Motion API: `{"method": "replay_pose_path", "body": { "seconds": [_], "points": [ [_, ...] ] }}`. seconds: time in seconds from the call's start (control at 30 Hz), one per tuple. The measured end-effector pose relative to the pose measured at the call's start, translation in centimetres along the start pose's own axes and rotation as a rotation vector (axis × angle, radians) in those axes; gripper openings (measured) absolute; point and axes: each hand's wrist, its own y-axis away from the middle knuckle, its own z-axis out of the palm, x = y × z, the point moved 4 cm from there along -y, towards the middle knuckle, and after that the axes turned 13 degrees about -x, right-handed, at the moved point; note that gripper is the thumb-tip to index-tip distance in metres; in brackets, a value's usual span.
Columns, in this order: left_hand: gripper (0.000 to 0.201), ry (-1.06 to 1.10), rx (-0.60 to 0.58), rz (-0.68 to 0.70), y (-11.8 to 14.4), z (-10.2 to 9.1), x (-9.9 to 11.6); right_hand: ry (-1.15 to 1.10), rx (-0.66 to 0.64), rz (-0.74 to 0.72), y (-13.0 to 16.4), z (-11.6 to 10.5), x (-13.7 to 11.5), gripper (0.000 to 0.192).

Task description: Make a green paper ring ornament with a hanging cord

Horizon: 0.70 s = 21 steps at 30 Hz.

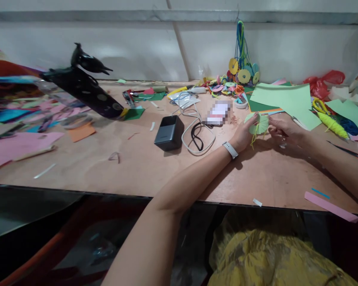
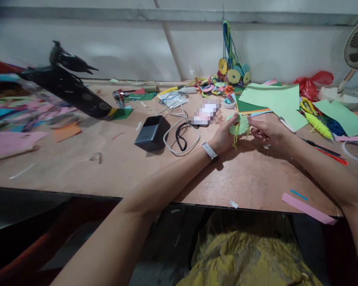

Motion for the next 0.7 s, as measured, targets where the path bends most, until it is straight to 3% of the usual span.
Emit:
{"method": "replay_pose_path", "body": {
  "seconds": [0.1,0.27,0.47,0.7],
  "points": [
    [0.042,0.075,-0.044,0.006,-0.1,0.2,-0.1,-0.071,0.000,-0.056,-0.2,-0.7,0.0,0.059],
    [0.042,0.086,-0.020,0.021,0.2,0.3,-0.1,-0.148,0.065,-0.094,-0.3,-2.2,-0.2,0.052],
    [0.054,0.145,-0.189,-0.187,1.0,1.2,-0.3,-0.034,0.251,-0.222,0.1,-2.3,-1.3,0.058],
    [0.075,0.230,-0.229,-0.292,0.8,0.5,0.4,0.060,0.263,-0.251,0.2,-1.8,-1.7,0.062]
  ]
}}
